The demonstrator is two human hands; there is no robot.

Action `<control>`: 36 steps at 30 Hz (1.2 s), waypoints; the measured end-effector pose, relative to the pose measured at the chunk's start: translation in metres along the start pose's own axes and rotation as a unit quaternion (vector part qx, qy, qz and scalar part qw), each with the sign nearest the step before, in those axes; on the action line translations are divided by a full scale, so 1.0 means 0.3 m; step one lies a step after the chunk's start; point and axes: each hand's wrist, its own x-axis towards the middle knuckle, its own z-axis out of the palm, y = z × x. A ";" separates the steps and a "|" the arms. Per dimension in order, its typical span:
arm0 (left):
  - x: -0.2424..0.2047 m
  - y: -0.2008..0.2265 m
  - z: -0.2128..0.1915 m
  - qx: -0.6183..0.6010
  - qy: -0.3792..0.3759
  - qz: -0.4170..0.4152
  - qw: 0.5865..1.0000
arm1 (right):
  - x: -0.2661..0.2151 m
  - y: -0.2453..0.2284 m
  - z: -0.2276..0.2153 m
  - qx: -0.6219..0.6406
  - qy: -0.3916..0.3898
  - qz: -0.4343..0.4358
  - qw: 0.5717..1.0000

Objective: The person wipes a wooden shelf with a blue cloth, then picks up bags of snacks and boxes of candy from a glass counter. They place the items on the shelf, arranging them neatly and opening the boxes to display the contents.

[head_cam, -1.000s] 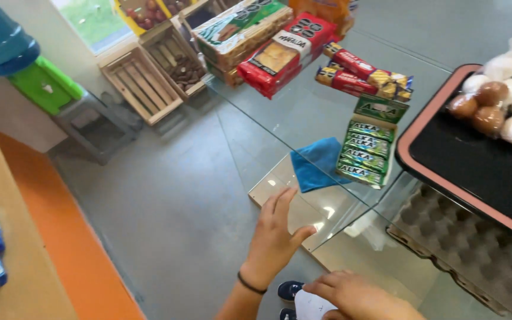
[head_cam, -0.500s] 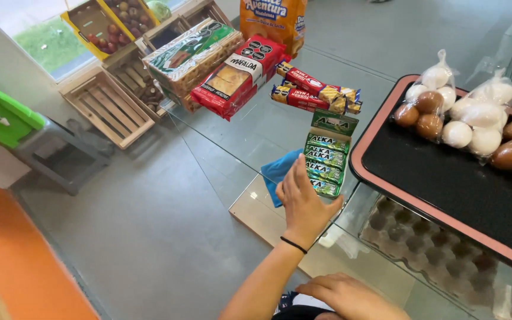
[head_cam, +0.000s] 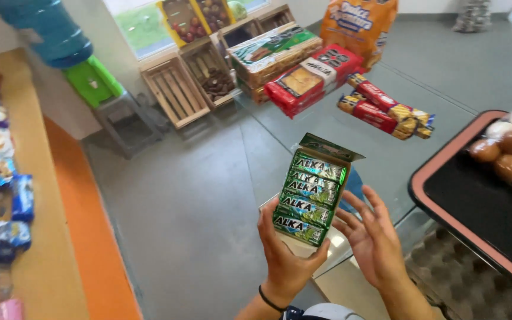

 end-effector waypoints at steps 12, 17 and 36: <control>-0.332 0.040 -0.530 -0.002 0.272 0.028 0.962 | -0.270 0.410 0.524 -0.003 -0.193 0.172 0.966; -0.328 0.010 -0.713 -0.462 0.420 -0.202 0.754 | -0.355 0.634 0.697 -0.005 -0.330 0.194 0.924; 0.278 -0.023 -1.149 -0.303 0.658 0.067 0.686 | -0.410 0.695 1.625 -0.046 -0.684 0.189 0.703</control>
